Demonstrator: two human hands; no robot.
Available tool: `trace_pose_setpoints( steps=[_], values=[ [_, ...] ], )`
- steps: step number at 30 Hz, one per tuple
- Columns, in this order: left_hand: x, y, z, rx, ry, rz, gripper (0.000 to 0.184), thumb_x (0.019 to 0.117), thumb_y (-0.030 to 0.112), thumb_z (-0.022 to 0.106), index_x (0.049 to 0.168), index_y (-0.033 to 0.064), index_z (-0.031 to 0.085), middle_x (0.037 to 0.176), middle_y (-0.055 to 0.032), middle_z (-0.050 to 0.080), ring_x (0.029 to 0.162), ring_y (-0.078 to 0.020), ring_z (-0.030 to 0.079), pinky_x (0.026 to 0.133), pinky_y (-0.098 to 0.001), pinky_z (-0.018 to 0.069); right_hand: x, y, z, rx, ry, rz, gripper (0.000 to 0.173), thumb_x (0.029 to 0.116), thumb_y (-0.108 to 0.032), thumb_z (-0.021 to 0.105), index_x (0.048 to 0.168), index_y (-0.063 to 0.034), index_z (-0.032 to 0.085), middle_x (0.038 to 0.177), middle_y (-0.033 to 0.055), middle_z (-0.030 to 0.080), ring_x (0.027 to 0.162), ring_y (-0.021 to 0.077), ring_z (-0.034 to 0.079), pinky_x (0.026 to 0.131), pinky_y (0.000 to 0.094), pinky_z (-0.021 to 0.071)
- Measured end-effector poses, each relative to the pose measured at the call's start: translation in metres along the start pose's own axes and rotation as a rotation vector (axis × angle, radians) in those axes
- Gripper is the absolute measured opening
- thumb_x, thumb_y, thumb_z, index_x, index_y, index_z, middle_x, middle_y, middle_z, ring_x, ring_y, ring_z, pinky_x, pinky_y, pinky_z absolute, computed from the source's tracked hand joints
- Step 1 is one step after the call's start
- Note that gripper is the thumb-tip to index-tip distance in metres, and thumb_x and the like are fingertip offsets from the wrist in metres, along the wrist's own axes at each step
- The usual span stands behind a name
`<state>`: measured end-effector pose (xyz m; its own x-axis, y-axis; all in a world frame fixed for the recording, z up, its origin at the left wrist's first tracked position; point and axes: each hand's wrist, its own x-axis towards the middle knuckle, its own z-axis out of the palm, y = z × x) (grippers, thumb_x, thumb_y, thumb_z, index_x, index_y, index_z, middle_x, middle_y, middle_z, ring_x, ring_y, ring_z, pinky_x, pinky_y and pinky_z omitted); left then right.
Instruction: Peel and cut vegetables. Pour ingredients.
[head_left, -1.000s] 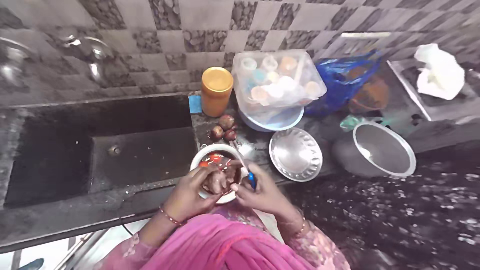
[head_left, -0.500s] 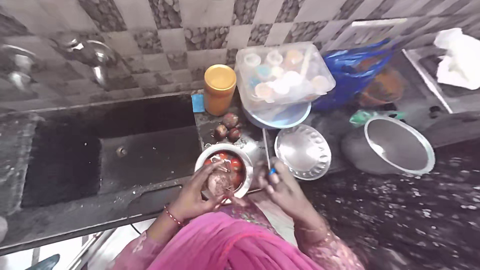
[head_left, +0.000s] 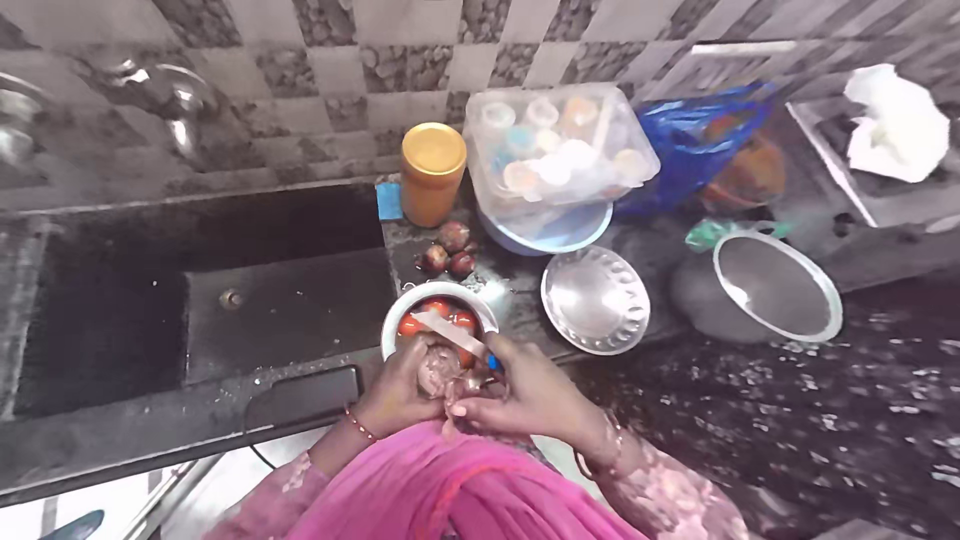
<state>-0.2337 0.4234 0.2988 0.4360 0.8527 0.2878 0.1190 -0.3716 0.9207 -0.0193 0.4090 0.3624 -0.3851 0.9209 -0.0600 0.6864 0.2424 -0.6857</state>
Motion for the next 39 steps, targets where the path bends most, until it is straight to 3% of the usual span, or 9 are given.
trace_pose_setpoints(
  steps=[5, 11, 14, 18, 25, 28, 33, 36, 39],
  values=[
    [-0.005, 0.006, 0.015, 0.132, 0.185, -0.078, 0.049, 0.0729, 0.016, 0.078, 0.111, -0.0127, 0.064, 0.101, -0.0187, 0.072, 0.098, -0.0125, 0.07, 0.091, -0.0265, 0.0548, 0.004, -0.006, 0.005, -0.146, -0.031, 0.046, 0.077, 0.0814, -0.076, 0.061, 0.1, -0.0017, 0.066, 0.069, 0.0071, 0.061, 0.062, 0.0239, 0.062, 0.054, 0.0463, 0.0507],
    [-0.004, 0.007, 0.023, 0.15, 0.269, -0.055, 0.034, 0.0759, 0.01, 0.072, 0.102, -0.012, 0.067, 0.091, -0.0161, 0.073, 0.089, -0.0093, 0.071, 0.085, -0.0222, 0.0551, 0.002, -0.01, 0.008, -0.255, -0.034, 0.042, 0.076, 0.0862, -0.077, 0.051, 0.093, -0.0022, 0.064, 0.066, 0.0073, 0.058, 0.059, 0.0258, 0.062, 0.051, 0.0458, 0.0482],
    [-0.006, 0.005, 0.021, 0.115, 0.233, -0.057, 0.042, 0.0689, 0.011, 0.074, 0.101, -0.015, 0.065, 0.093, -0.0186, 0.072, 0.091, -0.0101, 0.07, 0.086, -0.0227, 0.0535, 0.0, -0.012, 0.008, -0.252, -0.055, 0.05, 0.075, 0.0884, -0.075, 0.051, 0.096, -0.0013, 0.065, 0.067, 0.0085, 0.06, 0.061, 0.0279, 0.064, 0.052, 0.0476, 0.0497],
    [-0.009, 0.0, 0.015, 0.053, 0.153, 0.007, 0.05, 0.0692, 0.022, 0.078, 0.101, -0.0143, 0.066, 0.095, -0.0174, 0.073, 0.094, -0.006, 0.068, 0.09, -0.0209, 0.0513, -0.002, -0.014, 0.009, -0.264, -0.063, 0.038, 0.074, 0.0896, -0.073, 0.05, 0.091, -0.0011, 0.064, 0.064, 0.0091, 0.058, 0.059, 0.0286, 0.063, 0.051, 0.0472, 0.0484],
    [-0.008, -0.005, 0.008, -0.01, 0.024, 0.036, 0.046, 0.0708, 0.024, 0.081, 0.098, -0.0111, 0.067, 0.095, -0.0149, 0.073, 0.096, -0.0044, 0.067, 0.092, -0.0199, 0.0508, -0.005, -0.009, 0.012, -0.243, -0.072, 0.01, 0.071, 0.0903, -0.072, 0.051, 0.085, -0.0028, 0.062, 0.062, 0.0082, 0.055, 0.057, 0.0274, 0.061, 0.05, 0.0458, 0.0468],
    [-0.012, -0.003, 0.013, 0.037, 0.095, 0.002, 0.046, 0.0661, 0.022, 0.081, 0.095, -0.0114, 0.068, 0.09, -0.0155, 0.073, 0.091, -0.0059, 0.068, 0.087, -0.0208, 0.0519, -0.007, -0.009, 0.013, -0.239, -0.062, 0.017, 0.069, 0.0915, -0.071, 0.049, 0.083, -0.0036, 0.062, 0.06, 0.0073, 0.054, 0.056, 0.0259, 0.059, 0.049, 0.0444, 0.0461],
    [-0.012, -0.003, 0.025, -0.031, 0.187, -0.008, 0.035, 0.0718, 0.018, 0.079, 0.091, -0.009, 0.068, 0.089, -0.0129, 0.073, 0.09, -0.0042, 0.068, 0.087, -0.0198, 0.0532, -0.013, -0.009, 0.015, -0.197, -0.063, 0.081, 0.066, 0.0931, -0.07, 0.049, 0.078, -0.0063, 0.06, 0.058, 0.0056, 0.051, 0.053, 0.0239, 0.057, 0.047, 0.043, 0.0443],
    [-0.01, 0.001, 0.021, -0.186, 0.073, -0.025, 0.036, 0.0754, 0.017, 0.08, 0.098, -0.0082, 0.068, 0.097, -0.0079, 0.073, 0.097, 0.0028, 0.064, 0.092, -0.0153, 0.0502, -0.013, -0.01, 0.013, -0.179, -0.108, 0.086, 0.064, 0.093, -0.068, 0.052, 0.079, -0.0056, 0.061, 0.059, 0.0064, 0.052, 0.054, 0.0248, 0.057, 0.048, 0.0442, 0.0442],
    [-0.009, -0.004, 0.02, -0.264, -0.019, -0.043, 0.037, 0.0734, 0.012, 0.08, 0.101, -0.0079, 0.067, 0.099, -0.0079, 0.071, 0.097, 0.0009, 0.064, 0.091, -0.0161, 0.0506, -0.011, -0.013, 0.008, -0.179, -0.16, 0.057, 0.064, 0.0941, -0.067, 0.053, 0.081, -0.0046, 0.062, 0.06, 0.008, 0.053, 0.056, 0.0269, 0.059, 0.049, 0.0459, 0.0449]
  ],
)
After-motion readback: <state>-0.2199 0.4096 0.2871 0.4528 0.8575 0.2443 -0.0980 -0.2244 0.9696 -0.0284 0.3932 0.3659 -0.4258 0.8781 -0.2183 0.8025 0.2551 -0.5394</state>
